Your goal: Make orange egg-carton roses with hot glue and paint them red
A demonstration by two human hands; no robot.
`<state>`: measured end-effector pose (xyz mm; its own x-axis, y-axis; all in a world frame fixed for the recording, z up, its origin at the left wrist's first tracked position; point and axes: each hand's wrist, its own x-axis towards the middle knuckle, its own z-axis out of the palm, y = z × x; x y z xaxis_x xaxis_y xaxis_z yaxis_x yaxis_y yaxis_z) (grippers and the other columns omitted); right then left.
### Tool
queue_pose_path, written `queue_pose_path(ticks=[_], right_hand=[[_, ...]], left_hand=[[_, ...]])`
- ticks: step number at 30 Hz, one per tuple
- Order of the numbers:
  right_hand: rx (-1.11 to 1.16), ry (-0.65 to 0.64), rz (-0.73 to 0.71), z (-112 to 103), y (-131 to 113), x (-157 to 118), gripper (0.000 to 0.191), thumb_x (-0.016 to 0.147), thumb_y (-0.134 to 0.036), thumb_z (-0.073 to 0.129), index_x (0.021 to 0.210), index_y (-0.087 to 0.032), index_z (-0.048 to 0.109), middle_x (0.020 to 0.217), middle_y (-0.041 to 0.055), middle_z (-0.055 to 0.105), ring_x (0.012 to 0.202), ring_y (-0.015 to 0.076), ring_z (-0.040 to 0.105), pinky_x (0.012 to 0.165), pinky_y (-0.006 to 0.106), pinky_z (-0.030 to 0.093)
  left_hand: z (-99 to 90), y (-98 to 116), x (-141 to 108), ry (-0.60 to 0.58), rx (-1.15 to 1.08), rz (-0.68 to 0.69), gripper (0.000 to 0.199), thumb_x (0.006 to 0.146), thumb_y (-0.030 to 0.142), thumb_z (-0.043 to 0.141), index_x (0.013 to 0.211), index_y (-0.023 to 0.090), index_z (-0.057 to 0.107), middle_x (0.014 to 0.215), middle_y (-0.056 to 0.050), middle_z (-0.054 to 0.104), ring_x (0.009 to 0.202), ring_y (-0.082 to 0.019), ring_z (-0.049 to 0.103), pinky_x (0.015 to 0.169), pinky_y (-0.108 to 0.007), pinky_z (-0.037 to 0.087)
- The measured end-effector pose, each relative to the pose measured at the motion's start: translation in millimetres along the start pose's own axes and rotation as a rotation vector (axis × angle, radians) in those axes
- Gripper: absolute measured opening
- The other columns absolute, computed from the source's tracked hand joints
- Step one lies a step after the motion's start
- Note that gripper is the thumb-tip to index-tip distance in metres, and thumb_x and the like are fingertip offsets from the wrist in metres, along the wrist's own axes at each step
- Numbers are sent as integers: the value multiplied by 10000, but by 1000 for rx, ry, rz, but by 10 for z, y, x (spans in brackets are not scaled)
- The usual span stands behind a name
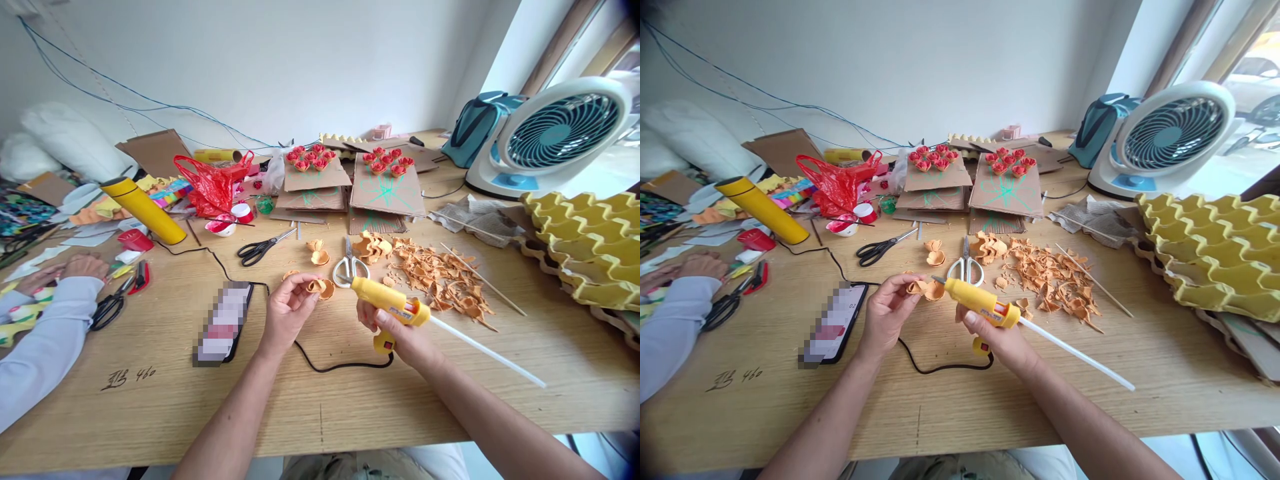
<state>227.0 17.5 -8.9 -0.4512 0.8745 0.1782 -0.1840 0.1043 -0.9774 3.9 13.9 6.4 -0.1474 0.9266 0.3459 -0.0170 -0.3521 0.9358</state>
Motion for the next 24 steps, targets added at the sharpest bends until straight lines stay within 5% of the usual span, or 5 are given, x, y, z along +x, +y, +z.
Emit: queue_pose_path(ticks=[9,15,24], right_hand=[[335,294,61,56,-54,150,420,872,-617,650,827,-251,448,838,5,548,587,123,391,541,274,390],[334,234,83,105,47,152,304,844,-451,729,903,-251,508,821,-28,504,613,113,429,580,257,412],[87,163,90,188,22,139,266,816,-373,765,924,-253,553,866,-7,528,726,152,480,647,293,448]], left_hand=[[92,-115,-83,2,53,-90,258,771,252,828,960,196,662,906,-24,713,853,-154,688,825,-263,556],[164,-116,-138,-33,28,-175,247,797,244,793,1013,192,686,975,-34,708,904,-156,672,872,-263,542],[268,-122,-204,-56,-121,-281,196,794,248,760,933,193,634,852,3,642,783,-130,590,726,-234,485]])
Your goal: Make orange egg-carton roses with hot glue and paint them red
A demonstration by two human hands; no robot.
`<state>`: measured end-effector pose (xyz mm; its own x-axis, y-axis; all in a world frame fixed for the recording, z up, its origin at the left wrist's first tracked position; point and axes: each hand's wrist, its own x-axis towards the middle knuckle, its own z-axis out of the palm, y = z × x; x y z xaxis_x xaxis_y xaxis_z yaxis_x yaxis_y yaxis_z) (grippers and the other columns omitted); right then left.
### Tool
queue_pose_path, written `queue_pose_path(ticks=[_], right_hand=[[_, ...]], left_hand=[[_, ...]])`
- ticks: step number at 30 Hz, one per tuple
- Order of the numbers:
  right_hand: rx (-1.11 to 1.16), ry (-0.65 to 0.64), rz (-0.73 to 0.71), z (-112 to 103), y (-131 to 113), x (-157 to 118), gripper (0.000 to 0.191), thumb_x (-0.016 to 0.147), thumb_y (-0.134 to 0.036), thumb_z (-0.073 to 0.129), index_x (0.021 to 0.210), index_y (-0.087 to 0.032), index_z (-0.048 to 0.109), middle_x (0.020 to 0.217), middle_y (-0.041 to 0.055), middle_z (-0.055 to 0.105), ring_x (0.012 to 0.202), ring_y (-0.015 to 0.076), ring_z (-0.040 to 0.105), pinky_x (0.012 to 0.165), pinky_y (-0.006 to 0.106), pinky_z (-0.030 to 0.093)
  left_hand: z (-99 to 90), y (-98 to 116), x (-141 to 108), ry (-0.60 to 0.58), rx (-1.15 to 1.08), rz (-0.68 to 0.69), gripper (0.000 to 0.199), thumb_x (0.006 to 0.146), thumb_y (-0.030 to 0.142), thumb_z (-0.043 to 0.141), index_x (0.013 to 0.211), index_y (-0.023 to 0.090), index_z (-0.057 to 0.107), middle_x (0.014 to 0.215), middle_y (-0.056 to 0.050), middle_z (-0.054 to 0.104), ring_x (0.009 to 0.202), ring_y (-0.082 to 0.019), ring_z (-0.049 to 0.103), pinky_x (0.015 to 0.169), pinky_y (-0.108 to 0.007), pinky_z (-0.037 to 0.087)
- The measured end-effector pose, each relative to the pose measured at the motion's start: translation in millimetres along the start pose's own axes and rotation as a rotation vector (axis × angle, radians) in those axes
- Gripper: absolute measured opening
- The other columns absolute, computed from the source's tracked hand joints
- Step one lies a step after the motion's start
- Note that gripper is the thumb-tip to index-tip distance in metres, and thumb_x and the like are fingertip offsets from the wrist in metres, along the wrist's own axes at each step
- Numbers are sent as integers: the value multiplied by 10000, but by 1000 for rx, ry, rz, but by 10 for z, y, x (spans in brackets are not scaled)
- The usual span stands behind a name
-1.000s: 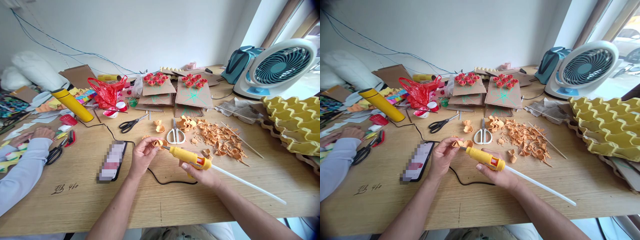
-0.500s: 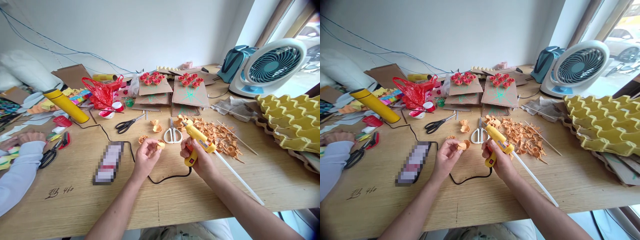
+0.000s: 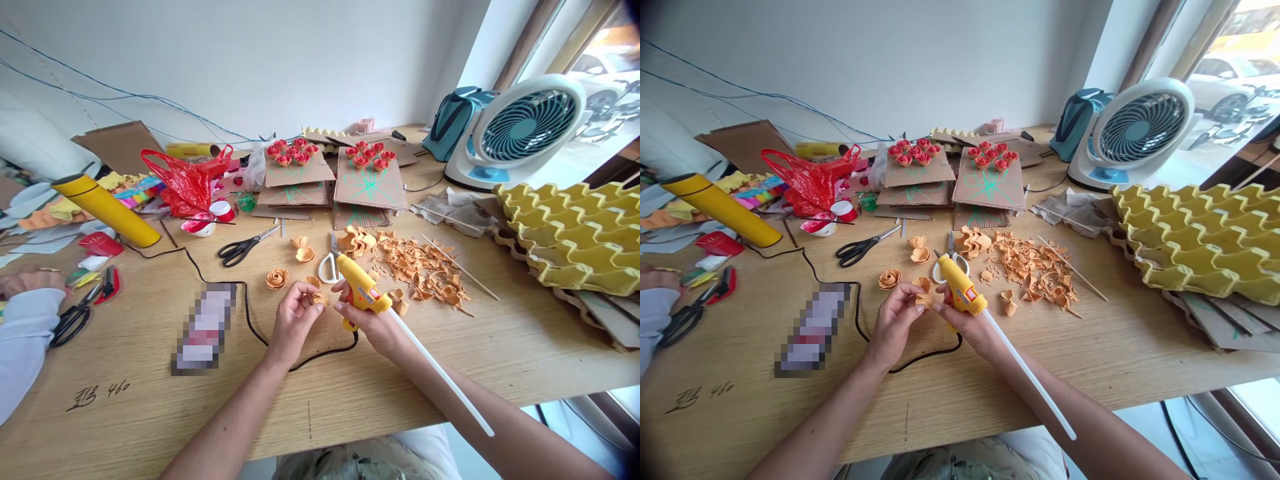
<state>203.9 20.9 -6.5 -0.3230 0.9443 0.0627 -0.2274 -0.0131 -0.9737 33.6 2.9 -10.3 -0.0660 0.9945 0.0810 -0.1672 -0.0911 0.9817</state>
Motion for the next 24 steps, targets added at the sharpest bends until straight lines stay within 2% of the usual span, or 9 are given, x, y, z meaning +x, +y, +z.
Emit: queue_pose_path(ticks=[4,11,14,19,24], right_hand=[[-58,-49,1,42,39,20,342,819,-426,771,1050,-251,591,731,-53,441,640,138,420,608,296,403],[-149,0,-65,29,255,72,268,834,-405,747,979,-246,588,730,-43,484,649,146,460,620,315,403],[-157,9,-92,28,265,67,226,844,-352,724,988,-248,582,740,-45,490,643,140,460,608,308,388],[-148,15,-133,34,236,59,197,842,-295,702,995,-255,585,719,-47,485,625,141,461,602,308,394],[-148,34,-154,32,266,59,192,848,-266,683,1009,-260,579,727,-50,483,636,144,468,622,309,400]], left_hand=[[34,-18,-16,-18,-32,-17,190,802,258,749,934,197,627,866,4,632,798,-134,588,739,-241,491],[60,-41,-39,-51,-10,11,172,843,256,716,976,199,623,956,-15,640,883,-146,616,776,-240,511],[54,-41,-44,-70,58,69,170,849,229,708,985,203,609,943,-19,641,879,-151,625,794,-253,516],[32,-35,-47,-64,284,228,186,836,123,665,994,203,609,890,-5,598,764,-126,564,728,-238,490],[14,-54,-41,-94,372,326,230,850,84,620,1044,206,599,966,-29,606,848,-148,609,758,-253,512]])
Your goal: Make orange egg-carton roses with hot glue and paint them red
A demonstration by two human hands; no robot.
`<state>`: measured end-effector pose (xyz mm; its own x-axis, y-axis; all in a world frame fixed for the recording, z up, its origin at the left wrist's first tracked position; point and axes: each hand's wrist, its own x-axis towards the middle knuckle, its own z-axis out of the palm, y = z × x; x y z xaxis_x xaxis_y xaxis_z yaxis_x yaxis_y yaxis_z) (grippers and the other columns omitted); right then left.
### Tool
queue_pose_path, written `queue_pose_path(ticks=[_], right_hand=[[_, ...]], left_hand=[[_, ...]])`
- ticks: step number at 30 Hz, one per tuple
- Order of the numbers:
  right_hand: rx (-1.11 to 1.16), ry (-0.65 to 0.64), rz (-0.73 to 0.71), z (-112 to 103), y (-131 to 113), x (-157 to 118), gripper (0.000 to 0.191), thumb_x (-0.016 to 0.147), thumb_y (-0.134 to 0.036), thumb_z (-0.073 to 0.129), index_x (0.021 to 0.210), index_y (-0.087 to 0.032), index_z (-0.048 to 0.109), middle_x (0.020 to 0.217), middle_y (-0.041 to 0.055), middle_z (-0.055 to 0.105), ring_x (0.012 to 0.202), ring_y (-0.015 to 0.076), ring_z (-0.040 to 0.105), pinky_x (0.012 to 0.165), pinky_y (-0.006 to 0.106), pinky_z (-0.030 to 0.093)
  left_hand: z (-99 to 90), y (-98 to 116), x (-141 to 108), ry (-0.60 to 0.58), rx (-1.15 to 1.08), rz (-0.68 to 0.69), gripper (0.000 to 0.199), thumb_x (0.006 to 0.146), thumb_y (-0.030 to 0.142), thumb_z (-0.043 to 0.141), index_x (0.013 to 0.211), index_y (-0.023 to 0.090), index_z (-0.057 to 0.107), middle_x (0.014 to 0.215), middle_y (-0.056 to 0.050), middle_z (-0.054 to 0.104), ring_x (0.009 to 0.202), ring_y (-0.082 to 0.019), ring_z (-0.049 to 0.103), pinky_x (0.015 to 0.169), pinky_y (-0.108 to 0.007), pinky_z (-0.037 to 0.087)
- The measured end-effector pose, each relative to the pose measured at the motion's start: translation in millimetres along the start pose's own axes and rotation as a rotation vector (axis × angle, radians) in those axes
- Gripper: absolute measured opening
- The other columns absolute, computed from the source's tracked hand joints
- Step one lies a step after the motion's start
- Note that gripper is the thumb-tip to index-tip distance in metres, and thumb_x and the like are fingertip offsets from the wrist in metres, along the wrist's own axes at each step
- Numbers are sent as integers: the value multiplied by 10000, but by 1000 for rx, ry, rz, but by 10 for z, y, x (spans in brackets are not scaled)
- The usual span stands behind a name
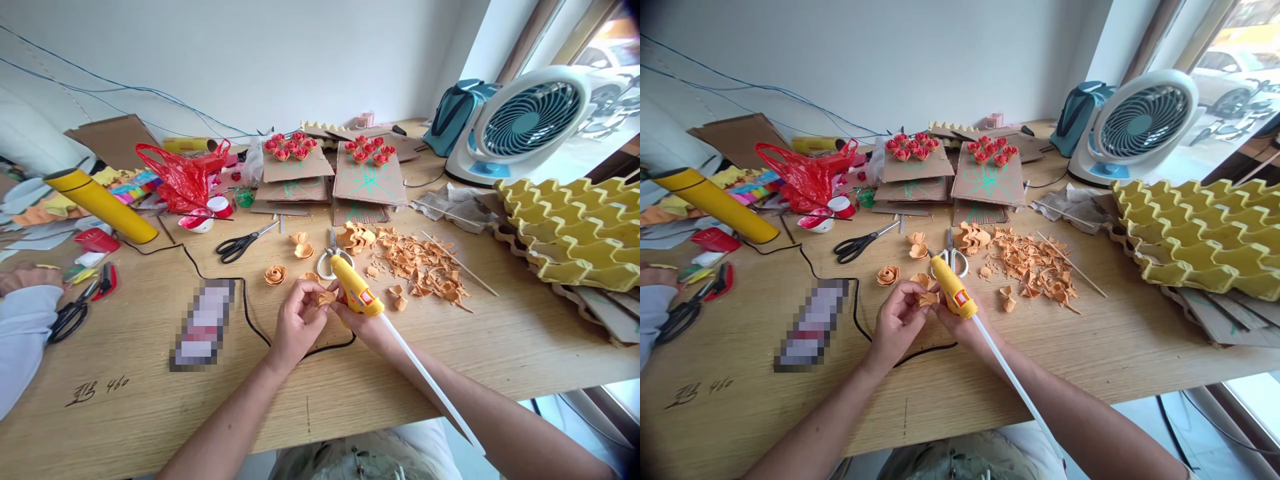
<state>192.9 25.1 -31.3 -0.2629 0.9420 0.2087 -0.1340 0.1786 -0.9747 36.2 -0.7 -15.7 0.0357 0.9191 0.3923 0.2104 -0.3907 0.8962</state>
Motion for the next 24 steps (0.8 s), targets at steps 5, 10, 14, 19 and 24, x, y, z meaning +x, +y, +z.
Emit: queue_pose_path(ticks=[5,10,14,19,24], right_hand=[[5,-5,-7,19,-1,-23,212,866,-223,677,1052,-258,581,739,-56,477,635,134,453,611,292,385],[-29,10,-53,28,-80,-30,210,851,-229,708,1035,-252,607,725,-57,468,635,130,452,617,290,382],[-19,16,-38,32,-109,-27,196,846,-268,723,1004,-252,607,706,-62,451,615,126,439,595,285,367],[-15,17,-26,37,-99,-32,195,848,-277,735,998,-255,612,714,-57,453,618,128,441,596,288,372],[-13,7,-26,40,-71,-41,208,856,-245,722,1033,-257,613,725,-57,466,627,129,452,607,288,388]], left_hand=[[-11,24,4,33,101,108,287,822,15,594,1028,214,606,983,-25,599,897,-149,615,792,-247,532],[-28,30,-4,38,148,177,296,821,9,599,1026,222,602,1009,-28,597,956,-164,617,819,-260,541],[-35,31,-3,30,153,183,303,827,5,589,1040,220,598,1011,-32,596,956,-163,620,820,-258,545],[-38,54,3,20,134,168,303,830,12,590,1052,217,596,1017,-39,600,956,-162,620,823,-254,548],[-30,68,8,34,129,172,271,836,21,587,1020,219,595,994,-31,599,939,-156,616,814,-246,543]])
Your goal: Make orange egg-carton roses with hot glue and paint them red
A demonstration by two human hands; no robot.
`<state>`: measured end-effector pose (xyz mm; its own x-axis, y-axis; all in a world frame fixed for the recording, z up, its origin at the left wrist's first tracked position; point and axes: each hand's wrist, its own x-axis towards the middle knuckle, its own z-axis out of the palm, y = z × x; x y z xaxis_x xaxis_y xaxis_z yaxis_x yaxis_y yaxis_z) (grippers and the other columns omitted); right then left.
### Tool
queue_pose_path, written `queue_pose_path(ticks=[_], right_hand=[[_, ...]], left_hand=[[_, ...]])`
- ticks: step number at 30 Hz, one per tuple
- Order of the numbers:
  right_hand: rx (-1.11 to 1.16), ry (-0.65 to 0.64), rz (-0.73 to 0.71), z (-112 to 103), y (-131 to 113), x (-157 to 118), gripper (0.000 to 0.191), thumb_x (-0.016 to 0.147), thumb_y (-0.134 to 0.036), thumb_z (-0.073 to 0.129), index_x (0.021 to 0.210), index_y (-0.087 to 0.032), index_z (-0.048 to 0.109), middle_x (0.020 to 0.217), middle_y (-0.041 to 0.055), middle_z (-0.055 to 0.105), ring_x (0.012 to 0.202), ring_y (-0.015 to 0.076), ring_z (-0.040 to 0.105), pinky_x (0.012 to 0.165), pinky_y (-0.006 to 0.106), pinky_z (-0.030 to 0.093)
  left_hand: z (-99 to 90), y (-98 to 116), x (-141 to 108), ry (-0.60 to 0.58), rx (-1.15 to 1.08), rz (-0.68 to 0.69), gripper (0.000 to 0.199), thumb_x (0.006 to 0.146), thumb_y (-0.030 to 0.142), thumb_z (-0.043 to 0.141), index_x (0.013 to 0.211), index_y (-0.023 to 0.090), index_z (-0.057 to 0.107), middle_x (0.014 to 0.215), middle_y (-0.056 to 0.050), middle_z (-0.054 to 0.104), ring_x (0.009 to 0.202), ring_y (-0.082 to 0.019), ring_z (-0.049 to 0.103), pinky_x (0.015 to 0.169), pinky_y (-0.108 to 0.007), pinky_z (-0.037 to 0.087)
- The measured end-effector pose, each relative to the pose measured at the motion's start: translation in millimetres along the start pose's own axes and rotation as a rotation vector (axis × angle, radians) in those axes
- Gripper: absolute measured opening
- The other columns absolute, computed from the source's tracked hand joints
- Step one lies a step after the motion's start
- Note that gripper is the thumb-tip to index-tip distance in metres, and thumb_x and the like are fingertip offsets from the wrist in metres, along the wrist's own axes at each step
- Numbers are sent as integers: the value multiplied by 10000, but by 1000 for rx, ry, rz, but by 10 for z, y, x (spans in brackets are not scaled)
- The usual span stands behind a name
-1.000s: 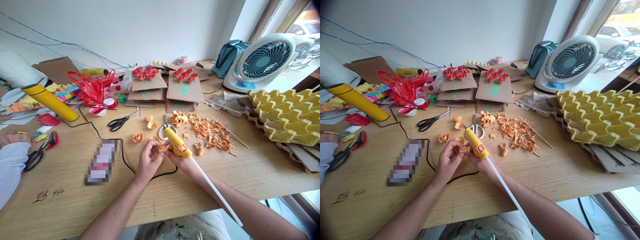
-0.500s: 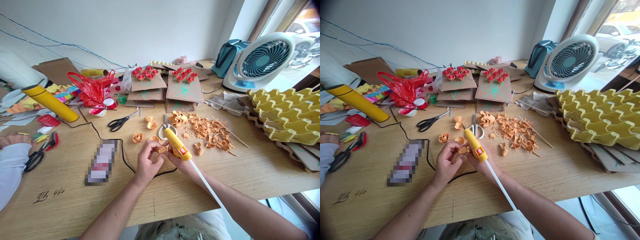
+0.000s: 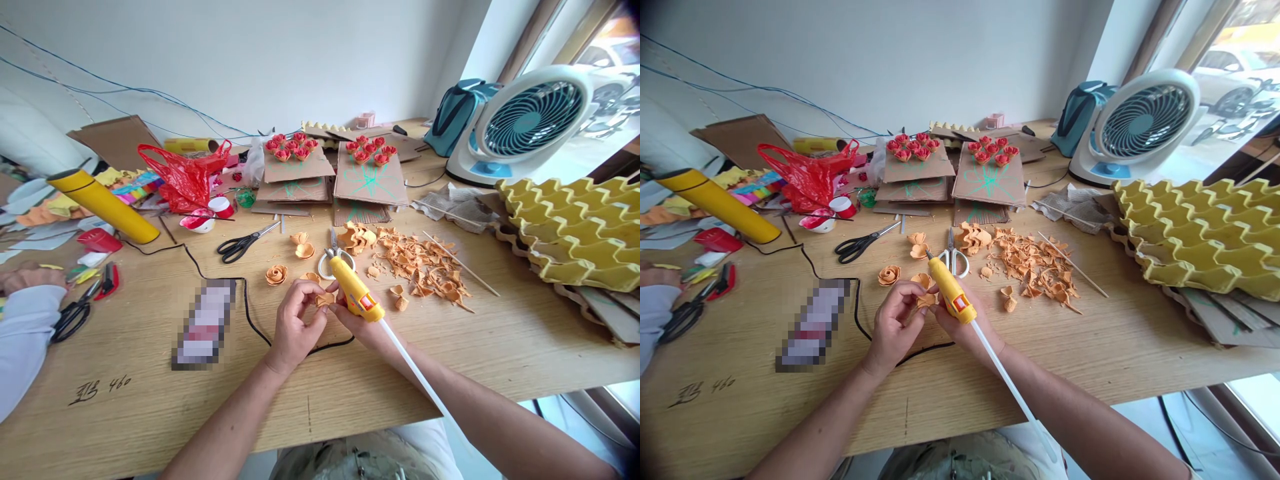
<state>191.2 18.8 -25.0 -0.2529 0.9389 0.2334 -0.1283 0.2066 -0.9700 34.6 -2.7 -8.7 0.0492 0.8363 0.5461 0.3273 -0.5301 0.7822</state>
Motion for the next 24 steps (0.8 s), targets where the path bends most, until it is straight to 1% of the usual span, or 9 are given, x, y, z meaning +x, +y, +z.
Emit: queue_pose_path(ticks=[4,6,16,24], right_hand=[[-16,-1,-25,-3,41,-4,235,864,-216,708,1076,-255,615,741,-55,484,656,132,473,643,291,411],[-8,4,-15,-4,49,-2,231,862,-222,713,1069,-253,614,743,-54,483,652,130,471,631,287,409],[21,16,34,14,-46,28,240,843,-355,763,994,-260,602,700,-58,448,599,131,424,589,296,396],[46,27,26,7,-9,34,244,831,-347,773,989,-258,609,692,-61,456,599,128,437,588,290,402]], left_hand=[[4,0,0,6,12,-2,257,835,30,592,1009,220,594,986,-27,598,932,-159,615,807,-253,543],[3,1,0,8,22,1,250,837,34,592,1006,218,594,981,-28,598,925,-161,614,799,-255,542],[-6,7,-2,4,60,-14,252,849,43,585,1035,212,597,1000,-49,609,947,-176,618,800,-280,548],[-28,9,-3,-23,94,63,297,869,30,584,1096,220,595,1044,-58,600,982,-182,623,811,-283,552]])
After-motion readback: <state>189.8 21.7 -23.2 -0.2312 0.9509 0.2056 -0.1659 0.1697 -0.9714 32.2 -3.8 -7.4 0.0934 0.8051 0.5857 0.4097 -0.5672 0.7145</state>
